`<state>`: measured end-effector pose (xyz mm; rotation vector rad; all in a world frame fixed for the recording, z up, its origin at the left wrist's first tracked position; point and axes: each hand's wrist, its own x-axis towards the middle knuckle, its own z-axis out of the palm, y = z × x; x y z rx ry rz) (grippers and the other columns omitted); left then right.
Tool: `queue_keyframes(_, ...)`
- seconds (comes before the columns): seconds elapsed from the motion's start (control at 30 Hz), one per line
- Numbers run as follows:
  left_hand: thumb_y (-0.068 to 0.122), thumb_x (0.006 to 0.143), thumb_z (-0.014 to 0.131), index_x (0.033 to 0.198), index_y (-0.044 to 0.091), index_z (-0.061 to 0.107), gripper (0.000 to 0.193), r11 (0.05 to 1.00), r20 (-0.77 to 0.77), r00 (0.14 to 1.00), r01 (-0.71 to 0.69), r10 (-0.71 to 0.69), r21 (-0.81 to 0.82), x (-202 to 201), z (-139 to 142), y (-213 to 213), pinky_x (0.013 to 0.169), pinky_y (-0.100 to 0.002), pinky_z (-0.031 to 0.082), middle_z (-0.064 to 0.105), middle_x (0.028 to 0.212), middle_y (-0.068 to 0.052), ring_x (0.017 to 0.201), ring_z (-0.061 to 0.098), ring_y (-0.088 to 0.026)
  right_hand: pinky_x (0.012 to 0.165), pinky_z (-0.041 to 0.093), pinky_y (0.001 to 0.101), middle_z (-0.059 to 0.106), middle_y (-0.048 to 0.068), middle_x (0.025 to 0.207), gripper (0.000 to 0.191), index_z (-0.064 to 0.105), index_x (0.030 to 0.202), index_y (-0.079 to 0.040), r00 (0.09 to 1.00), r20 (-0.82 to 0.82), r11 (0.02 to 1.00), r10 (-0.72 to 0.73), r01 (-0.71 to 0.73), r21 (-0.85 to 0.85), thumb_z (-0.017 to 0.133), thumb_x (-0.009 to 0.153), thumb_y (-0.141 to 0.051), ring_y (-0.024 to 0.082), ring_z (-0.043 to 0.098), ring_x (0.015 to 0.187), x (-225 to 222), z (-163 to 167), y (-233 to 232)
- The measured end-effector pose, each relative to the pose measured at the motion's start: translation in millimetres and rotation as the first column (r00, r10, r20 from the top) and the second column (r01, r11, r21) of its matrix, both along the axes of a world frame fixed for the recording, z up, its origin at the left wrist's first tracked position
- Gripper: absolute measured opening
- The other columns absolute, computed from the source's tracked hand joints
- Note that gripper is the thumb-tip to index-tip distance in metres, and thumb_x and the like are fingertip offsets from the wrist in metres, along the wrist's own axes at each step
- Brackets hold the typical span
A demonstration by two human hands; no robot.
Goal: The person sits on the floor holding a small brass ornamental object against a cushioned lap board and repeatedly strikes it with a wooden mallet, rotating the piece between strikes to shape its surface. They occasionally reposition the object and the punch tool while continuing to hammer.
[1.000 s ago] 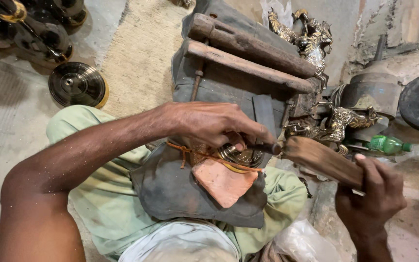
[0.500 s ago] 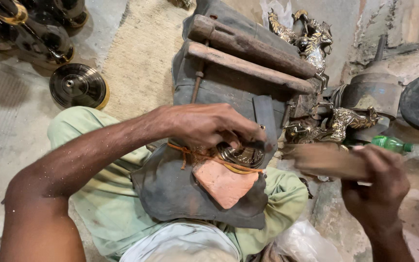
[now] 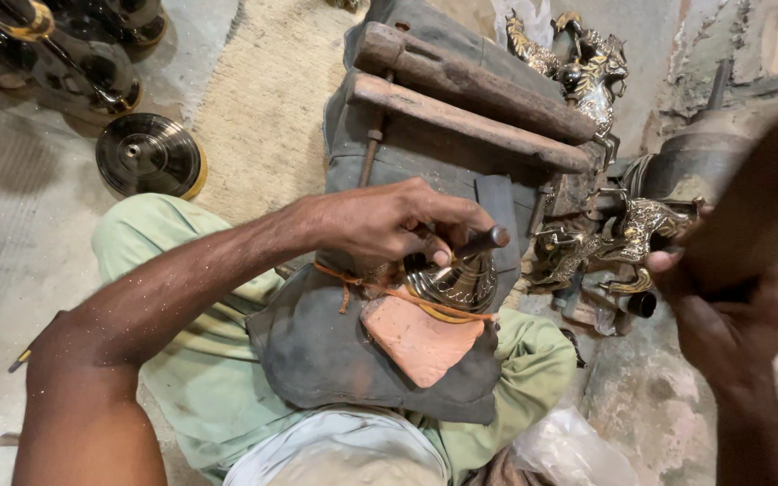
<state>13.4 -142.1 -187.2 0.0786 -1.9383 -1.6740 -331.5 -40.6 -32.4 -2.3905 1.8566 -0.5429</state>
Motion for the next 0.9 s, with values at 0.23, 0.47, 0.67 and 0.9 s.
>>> queue_keyframes(0.23,0.010,0.090,0.075,0.142,0.007,0.055,0.056,0.992,0.016,0.992,-0.128,0.128,-0.011,-3.2,-7.6,2.6,0.086,-0.039,0.060,0.078,0.103,-0.009,0.095,0.076,-0.020,0.068,0.059,0.0383,0.073,0.016,0.099,0.046,0.053,0.123,0.000,0.973,-0.231,0.998,-0.012,0.027,0.061,0.077,0.086,-0.010,0.023,0.070,0.083,3.1,-5.5,-14.2)
queue_keyframes(0.47,0.014,0.089,0.079,0.143,0.005,0.054,0.061,0.905,0.119,0.940,-0.340,0.320,0.257,-5.2,-24.0,25.6,0.089,-0.038,0.061,0.075,0.099,-0.008,0.093,0.072,-0.018,0.076,0.062,0.0432,0.068,0.012,0.111,0.050,0.054,0.140,-0.013,0.960,-0.275,0.920,0.062,0.052,0.389,0.068,0.093,-0.022,0.023,0.070,0.085,14.3,17.7,-59.2)
queue_keyframes(0.67,0.008,0.088,0.078,0.143,0.004,0.049,0.063,0.715,0.174,0.885,-0.453,0.432,0.533,-7.4,-23.4,51.8,0.077,-0.030,0.058,0.064,0.094,-0.002,0.086,0.065,-0.011,0.064,0.057,0.0429,0.071,0.008,0.105,0.045,0.060,0.134,-0.019,0.619,-0.725,0.925,0.302,-0.007,0.379,0.067,0.089,-0.023,0.026,0.069,0.075,60.9,38.7,-102.8)
queue_keyframes(0.9,0.004,0.088,0.079,0.133,0.004,0.053,0.052,0.529,0.199,0.779,-0.565,0.594,0.633,-14.3,-22.9,78.1,0.077,-0.027,0.061,0.062,0.091,-0.001,0.085,0.066,-0.010,0.067,0.059,0.0411,0.070,0.007,0.092,0.037,0.058,0.131,-0.023,0.504,-0.793,0.837,0.342,0.220,0.500,0.061,0.095,-0.019,0.025,0.074,0.072,113.7,52.3,-123.2)
